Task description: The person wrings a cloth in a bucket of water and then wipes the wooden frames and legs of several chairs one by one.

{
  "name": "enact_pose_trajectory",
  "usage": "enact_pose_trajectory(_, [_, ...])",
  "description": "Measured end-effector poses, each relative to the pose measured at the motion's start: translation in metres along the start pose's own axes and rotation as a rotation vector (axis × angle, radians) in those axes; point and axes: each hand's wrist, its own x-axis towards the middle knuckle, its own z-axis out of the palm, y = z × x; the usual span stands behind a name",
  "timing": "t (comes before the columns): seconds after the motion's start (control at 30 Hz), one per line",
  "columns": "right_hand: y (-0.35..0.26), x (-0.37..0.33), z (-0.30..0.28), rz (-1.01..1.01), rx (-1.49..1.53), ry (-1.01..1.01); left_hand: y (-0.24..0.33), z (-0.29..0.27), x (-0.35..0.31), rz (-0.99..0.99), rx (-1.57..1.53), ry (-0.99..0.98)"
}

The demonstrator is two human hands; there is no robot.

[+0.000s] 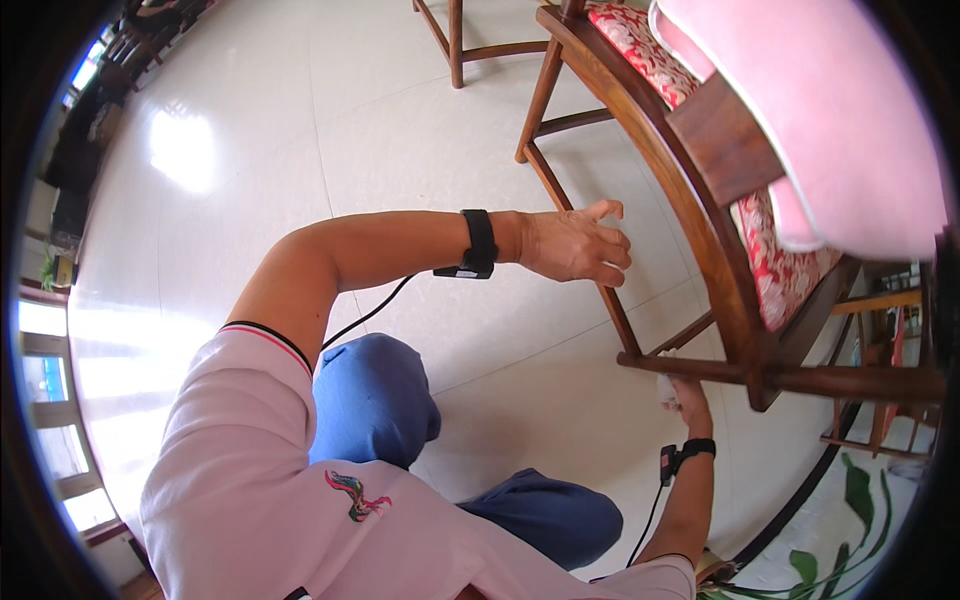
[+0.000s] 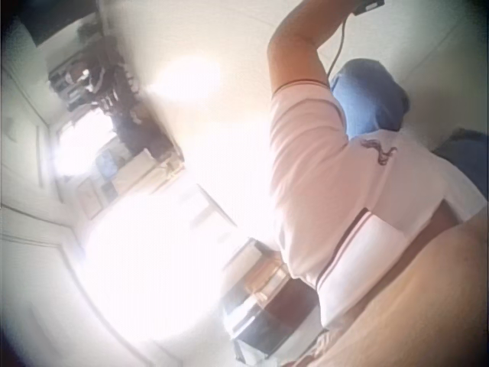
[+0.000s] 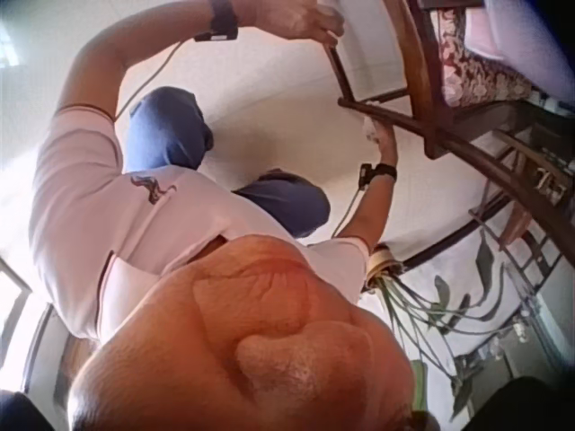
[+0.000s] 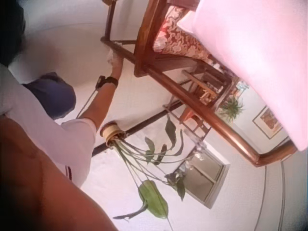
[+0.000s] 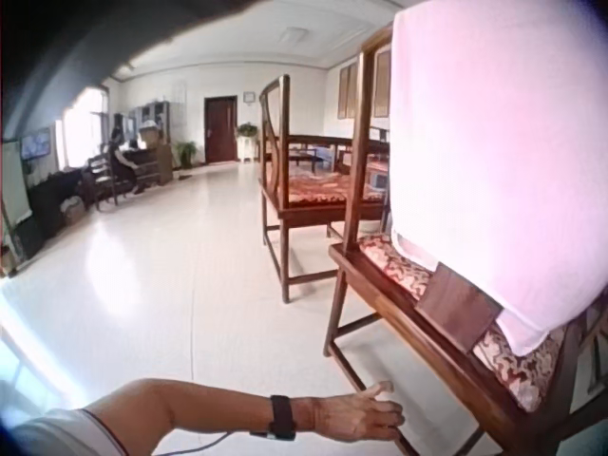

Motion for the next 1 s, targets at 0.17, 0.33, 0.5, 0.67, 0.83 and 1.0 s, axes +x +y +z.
enact_pose_trajectory(0.17, [0.033, 0.012, -0.002, -0.062, 0.133, 0.06, -0.029, -0.03, 0.024, -0.086, -0.073, -0.019])
enact_pose_trajectory(0.33, [0.005, -0.021, 0.035, 0.253, 0.385, 0.04, -0.043, -0.071, 0.04, -0.183, -0.016, -0.089])
enact_pose_trajectory(0.5, [-0.13, -0.104, 0.098, 0.233, 0.183, -0.596, -0.036, -0.124, 0.045, -0.419, -0.106, -0.343])
enact_pose_trajectory(0.67, [-0.253, -0.199, 0.133, 0.057, 0.282, -0.804, -0.007, -0.217, 0.064, -0.818, -0.434, -0.524])
enact_pose_trajectory(0.83, [-0.383, -0.335, 0.115, -0.174, 0.419, -0.773, 0.044, -0.339, 0.072, -1.073, -0.798, -0.257])
enact_pose_trajectory(1.0, [-0.434, -0.423, 0.082, -0.325, 0.388, -0.627, 0.094, -0.438, 0.134, -1.099, -1.028, -0.137])
